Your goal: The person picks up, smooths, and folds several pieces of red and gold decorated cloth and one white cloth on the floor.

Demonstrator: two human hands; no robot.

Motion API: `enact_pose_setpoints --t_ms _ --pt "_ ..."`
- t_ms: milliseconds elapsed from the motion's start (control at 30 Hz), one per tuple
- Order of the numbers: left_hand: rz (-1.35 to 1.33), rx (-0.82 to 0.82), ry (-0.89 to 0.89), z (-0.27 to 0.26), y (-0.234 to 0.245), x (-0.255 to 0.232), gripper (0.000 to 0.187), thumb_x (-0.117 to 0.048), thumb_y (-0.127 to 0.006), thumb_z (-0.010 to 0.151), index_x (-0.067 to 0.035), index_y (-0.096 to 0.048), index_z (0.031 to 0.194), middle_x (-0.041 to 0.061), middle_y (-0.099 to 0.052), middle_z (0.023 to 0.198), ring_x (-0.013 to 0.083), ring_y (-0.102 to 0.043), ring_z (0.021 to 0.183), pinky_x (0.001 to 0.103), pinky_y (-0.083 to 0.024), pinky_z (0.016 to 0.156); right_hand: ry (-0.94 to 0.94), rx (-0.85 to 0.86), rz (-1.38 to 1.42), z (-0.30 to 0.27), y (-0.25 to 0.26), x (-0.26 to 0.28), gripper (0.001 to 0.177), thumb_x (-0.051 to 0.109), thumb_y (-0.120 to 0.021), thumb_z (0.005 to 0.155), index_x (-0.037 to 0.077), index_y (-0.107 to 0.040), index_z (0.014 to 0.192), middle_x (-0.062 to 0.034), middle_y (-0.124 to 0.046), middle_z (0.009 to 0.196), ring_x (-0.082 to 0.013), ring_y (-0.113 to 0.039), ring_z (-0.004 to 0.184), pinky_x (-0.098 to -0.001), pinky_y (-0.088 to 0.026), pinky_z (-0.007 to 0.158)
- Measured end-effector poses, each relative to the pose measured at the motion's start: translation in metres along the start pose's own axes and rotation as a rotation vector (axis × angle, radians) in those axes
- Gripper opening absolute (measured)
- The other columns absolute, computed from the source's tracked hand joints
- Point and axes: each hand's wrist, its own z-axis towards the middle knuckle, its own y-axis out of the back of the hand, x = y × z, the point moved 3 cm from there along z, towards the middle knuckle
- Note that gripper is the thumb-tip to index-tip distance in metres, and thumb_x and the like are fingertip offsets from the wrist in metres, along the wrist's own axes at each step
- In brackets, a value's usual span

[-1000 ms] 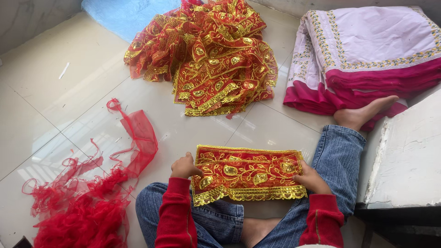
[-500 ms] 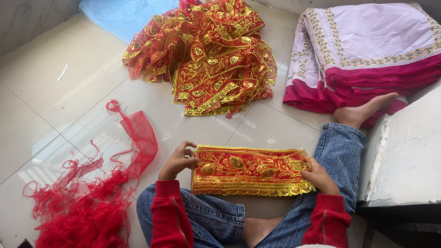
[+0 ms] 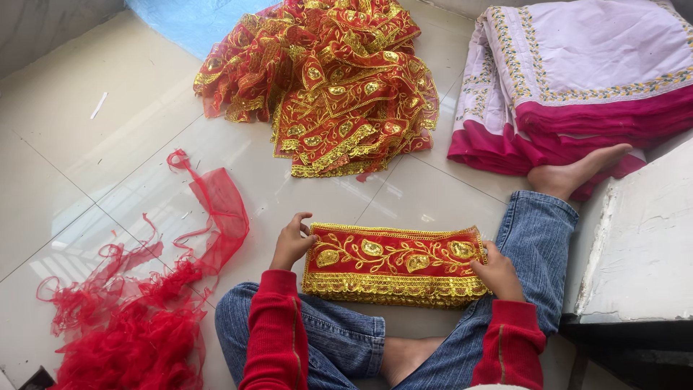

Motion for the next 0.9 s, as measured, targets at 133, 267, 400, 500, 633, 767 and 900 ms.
enact_pose_setpoints --t_ms 133,267,400,500,633,767,900 --pt "0.266 -0.162 -0.056 -0.006 0.000 0.002 0.057 -0.019 -0.078 0.076 -0.012 -0.062 0.130 0.004 -0.069 0.084 0.0224 -0.069 0.075 0.040 -0.054 0.069 -0.007 -0.017 -0.101 -0.007 0.005 0.009 0.068 0.037 -0.072 0.083 0.016 -0.054 0.146 -0.0218 -0.076 0.112 -0.0388 -0.073 0.107 -0.0482 -0.056 0.095" --pt "0.141 -0.339 0.083 -0.010 0.008 -0.003 0.030 -0.025 -0.072 0.088 -0.011 -0.071 0.114 0.005 -0.064 0.069 0.0213 -0.064 0.065 0.039 -0.051 0.066 -0.021 -0.122 -0.108 -0.017 0.011 0.017 0.063 0.042 -0.074 0.084 0.017 -0.057 0.140 -0.0096 -0.073 0.123 -0.0336 -0.071 0.111 -0.0479 -0.055 0.094" --pt "0.057 -0.362 0.086 -0.015 0.008 -0.017 0.022 -0.025 -0.070 0.091 -0.009 -0.073 0.105 0.003 -0.063 0.064 0.0193 -0.062 0.061 0.037 -0.049 0.062 0.028 -0.315 -0.180 -0.021 0.014 0.021 0.056 0.044 -0.071 0.089 0.015 -0.061 0.136 -0.0081 -0.071 0.122 -0.0338 -0.063 0.118 -0.0481 -0.053 0.094" --pt "0.003 -0.362 0.050 -0.016 0.006 -0.025 0.022 -0.026 -0.070 0.090 -0.009 -0.073 0.103 0.001 -0.067 0.068 0.0153 -0.064 0.061 0.034 -0.051 0.061 0.114 -0.414 -0.159 -0.021 0.013 0.026 0.049 0.042 -0.070 0.091 0.012 -0.066 0.130 -0.0088 -0.071 0.124 -0.0335 -0.059 0.120 -0.0479 -0.051 0.096" --pt "-0.076 -0.381 0.035 -0.017 0.003 -0.032 0.020 -0.026 -0.069 0.091 -0.008 -0.073 0.101 0.003 -0.070 0.071 0.0153 -0.065 0.062 0.033 -0.052 0.062 0.264 -0.464 -0.170 -0.023 0.003 0.059 0.039 0.037 -0.071 0.092 0.013 -0.071 0.122 -0.0090 -0.071 0.121 -0.0338 -0.059 0.117 -0.0456 -0.050 0.098" --pt "-0.096 -0.415 -0.025 -0.017 0.002 -0.044 0.018 -0.025 -0.068 0.092 -0.009 -0.074 0.099 0.004 -0.073 0.079 0.0174 -0.069 0.068 0.034 -0.055 0.066 0.479 -0.379 -0.079 -0.013 -0.022 0.121 0.030 0.030 -0.071 0.090 0.012 -0.072 0.114 -0.0088 -0.071 0.115 -0.0320 -0.060 0.114 -0.0434 -0.050 0.098" --pt "-0.048 -0.441 -0.055 -0.017 0.007 -0.056 0.017 -0.025 -0.068 0.091 -0.010 -0.073 0.099 0.006 -0.072 0.086 0.0201 -0.069 0.073 0.037 -0.055 0.068 0.727 -0.269 -0.164 0.055 -0.047 0.190 0.023 0.030 -0.070 0.091 0.014 -0.072 0.107 -0.0085 -0.072 0.109 -0.0311 -0.061 0.111 -0.0434 -0.051 0.094"
